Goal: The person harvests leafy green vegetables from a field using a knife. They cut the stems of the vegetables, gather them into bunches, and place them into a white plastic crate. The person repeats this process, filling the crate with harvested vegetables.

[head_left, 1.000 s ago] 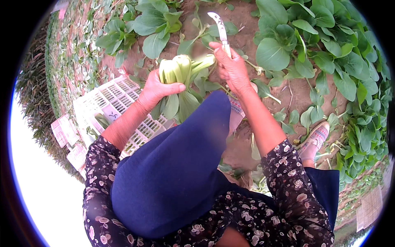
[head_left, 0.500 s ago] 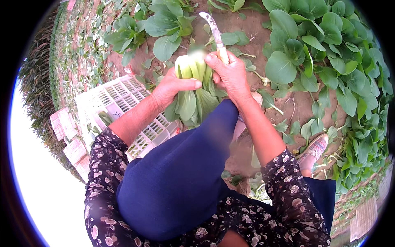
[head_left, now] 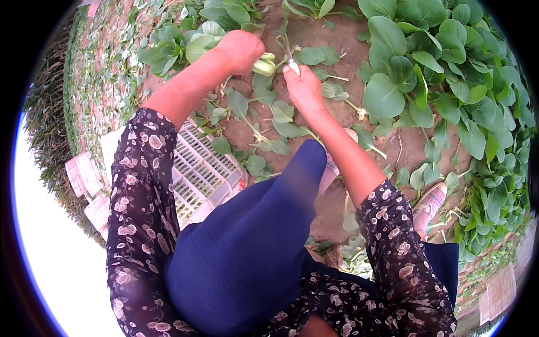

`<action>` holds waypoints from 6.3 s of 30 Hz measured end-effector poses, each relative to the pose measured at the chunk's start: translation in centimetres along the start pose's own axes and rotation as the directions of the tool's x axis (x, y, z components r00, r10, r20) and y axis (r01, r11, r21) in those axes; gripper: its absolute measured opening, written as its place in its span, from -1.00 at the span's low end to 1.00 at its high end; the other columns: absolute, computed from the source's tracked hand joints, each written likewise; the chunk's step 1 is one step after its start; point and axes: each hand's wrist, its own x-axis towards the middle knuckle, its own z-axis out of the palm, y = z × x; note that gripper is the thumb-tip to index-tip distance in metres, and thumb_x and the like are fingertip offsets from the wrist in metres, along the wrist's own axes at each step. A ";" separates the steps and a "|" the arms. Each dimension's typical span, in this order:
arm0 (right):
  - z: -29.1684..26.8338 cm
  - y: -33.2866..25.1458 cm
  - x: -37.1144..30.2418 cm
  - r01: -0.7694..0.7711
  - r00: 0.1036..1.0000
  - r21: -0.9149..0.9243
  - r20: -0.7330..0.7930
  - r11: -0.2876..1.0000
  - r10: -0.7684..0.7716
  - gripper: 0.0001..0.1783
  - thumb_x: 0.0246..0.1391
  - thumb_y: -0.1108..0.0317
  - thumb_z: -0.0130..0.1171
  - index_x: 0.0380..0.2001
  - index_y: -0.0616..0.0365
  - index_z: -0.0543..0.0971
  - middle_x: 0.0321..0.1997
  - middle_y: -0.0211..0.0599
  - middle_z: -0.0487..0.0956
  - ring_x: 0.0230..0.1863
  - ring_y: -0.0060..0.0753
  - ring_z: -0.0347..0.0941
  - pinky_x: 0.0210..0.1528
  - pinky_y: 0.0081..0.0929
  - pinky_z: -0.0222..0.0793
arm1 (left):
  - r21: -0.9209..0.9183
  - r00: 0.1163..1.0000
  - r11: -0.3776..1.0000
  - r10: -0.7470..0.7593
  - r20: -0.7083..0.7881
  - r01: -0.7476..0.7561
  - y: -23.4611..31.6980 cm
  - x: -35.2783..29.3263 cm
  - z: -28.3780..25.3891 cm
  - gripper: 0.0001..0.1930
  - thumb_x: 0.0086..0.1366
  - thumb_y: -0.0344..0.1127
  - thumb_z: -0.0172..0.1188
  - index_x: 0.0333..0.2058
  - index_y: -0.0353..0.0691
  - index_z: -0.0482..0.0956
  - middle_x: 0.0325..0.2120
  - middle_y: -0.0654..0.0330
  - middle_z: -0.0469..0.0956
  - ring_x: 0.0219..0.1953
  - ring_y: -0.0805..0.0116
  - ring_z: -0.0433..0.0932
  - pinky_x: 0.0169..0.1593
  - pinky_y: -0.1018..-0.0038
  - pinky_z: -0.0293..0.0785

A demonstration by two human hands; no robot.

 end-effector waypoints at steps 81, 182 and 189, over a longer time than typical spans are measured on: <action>-3.7 -30.5 -25.7 0.491 0.716 -0.153 0.632 0.858 -0.297 -0.55 0.05 0.21 0.42 -0.01 0.17 0.61 -0.32 -0.58 0.57 -0.39 -0.77 0.38 -0.33 -0.73 0.31 | 0.032 0.631 -0.667 -0.718 -0.293 -0.744 16.4 -37.5 -0.3 -0.42 0.15 -0.24 0.26 0.16 -0.23 0.40 -0.05 0.13 0.57 -0.07 0.32 0.59 0.05 0.35 0.53; 13.1 -6.1 6.0 0.378 0.890 -0.367 0.396 0.850 -0.225 -0.51 0.17 -0.03 0.11 -0.26 0.28 0.60 -0.34 0.16 0.63 -0.24 0.24 0.57 -0.12 0.05 0.45 | -0.007 0.734 0.840 -0.478 -0.482 0.542 -14.5 -9.5 17.1 -0.65 0.20 -0.06 0.22 -0.08 -0.05 0.63 -0.15 0.24 0.57 0.02 0.31 0.45 0.05 0.30 0.28; 17.5 -6.0 7.5 0.331 0.910 -0.297 0.352 0.896 -0.219 -0.50 0.18 -0.03 0.08 -0.27 0.28 0.60 -0.34 0.18 0.63 -0.25 0.25 0.57 -0.14 0.05 0.45 | -0.310 0.598 0.707 -0.705 -0.381 0.636 -12.2 -9.0 16.4 -0.74 0.22 -0.12 0.16 -0.15 -0.02 0.59 -0.28 0.30 0.59 -0.10 0.26 0.48 -0.10 0.25 0.30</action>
